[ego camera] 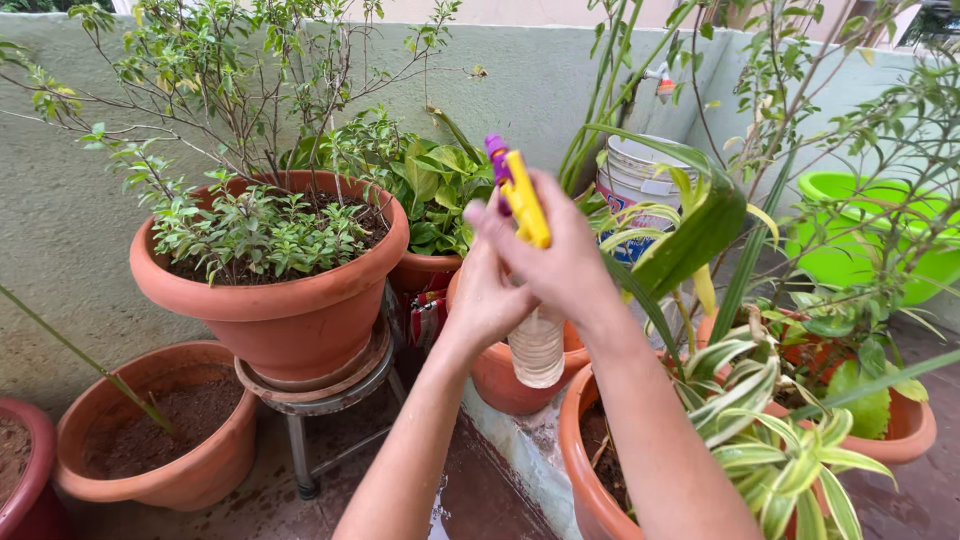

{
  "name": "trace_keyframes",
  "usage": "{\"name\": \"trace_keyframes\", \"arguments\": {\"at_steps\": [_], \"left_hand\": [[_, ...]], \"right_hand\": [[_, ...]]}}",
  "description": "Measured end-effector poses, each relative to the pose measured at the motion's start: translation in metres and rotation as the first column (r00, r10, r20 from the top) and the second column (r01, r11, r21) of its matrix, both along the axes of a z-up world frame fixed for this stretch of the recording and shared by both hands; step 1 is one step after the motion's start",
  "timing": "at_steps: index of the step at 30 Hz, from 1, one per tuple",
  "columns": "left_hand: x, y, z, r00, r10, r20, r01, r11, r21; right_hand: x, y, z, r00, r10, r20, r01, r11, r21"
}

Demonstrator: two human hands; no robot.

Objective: The person sprays water from a bottle onto the leaves of a small potted palm plant and cleans the leaves by hand.

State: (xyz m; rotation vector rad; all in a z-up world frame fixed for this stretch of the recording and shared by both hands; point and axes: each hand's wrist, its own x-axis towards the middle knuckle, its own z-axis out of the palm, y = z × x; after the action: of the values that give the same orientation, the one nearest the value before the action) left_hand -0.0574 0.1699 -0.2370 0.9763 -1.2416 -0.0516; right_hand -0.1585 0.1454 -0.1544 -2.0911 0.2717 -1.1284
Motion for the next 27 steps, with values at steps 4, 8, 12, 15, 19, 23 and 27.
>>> {"name": "trace_keyframes", "arguments": {"at_steps": [4, 8, 12, 15, 19, 23, 27], "left_hand": [[0.015, -0.023, -0.033, 0.952, 0.190, -0.239, -0.182, 0.982, 0.055], [0.044, -0.024, -0.036, 0.942, 0.143, -0.304, -0.129, 0.989, 0.066], [0.072, -0.006, -0.033, 0.951, -0.044, -0.305, 0.063, 0.997, 0.053], [0.081, 0.008, -0.031, 0.962, -0.169, -0.213, 0.198, 0.973, 0.119], [0.087, 0.021, -0.036, 0.939, -0.010, -0.343, 0.108, 0.957, 0.269], [0.090, 0.025, -0.030, 0.926, -0.157, -0.343, 0.203, 0.974, 0.103], [0.086, 0.033, -0.024, 0.936, -0.248, -0.250, 0.322, 0.892, 0.317]], "right_hand": [[0.013, -0.023, -0.026, 0.958, 0.253, -0.134, -0.252, 0.967, 0.025], [0.032, -0.093, -0.066, 0.956, 0.271, 0.111, -0.293, 0.885, 0.361], [0.040, -0.175, -0.124, 0.951, -0.305, 0.042, 0.248, 0.839, 0.485], [0.034, -0.215, -0.152, 0.919, -0.388, 0.075, 0.301, 0.810, 0.504], [0.024, -0.211, -0.155, 0.923, -0.385, -0.006, 0.307, 0.726, 0.616], [0.022, -0.190, -0.137, 0.965, -0.264, 0.006, 0.211, 0.787, 0.580], [0.031, -0.179, -0.127, 0.979, -0.195, 0.060, 0.129, 0.818, 0.560]]}}
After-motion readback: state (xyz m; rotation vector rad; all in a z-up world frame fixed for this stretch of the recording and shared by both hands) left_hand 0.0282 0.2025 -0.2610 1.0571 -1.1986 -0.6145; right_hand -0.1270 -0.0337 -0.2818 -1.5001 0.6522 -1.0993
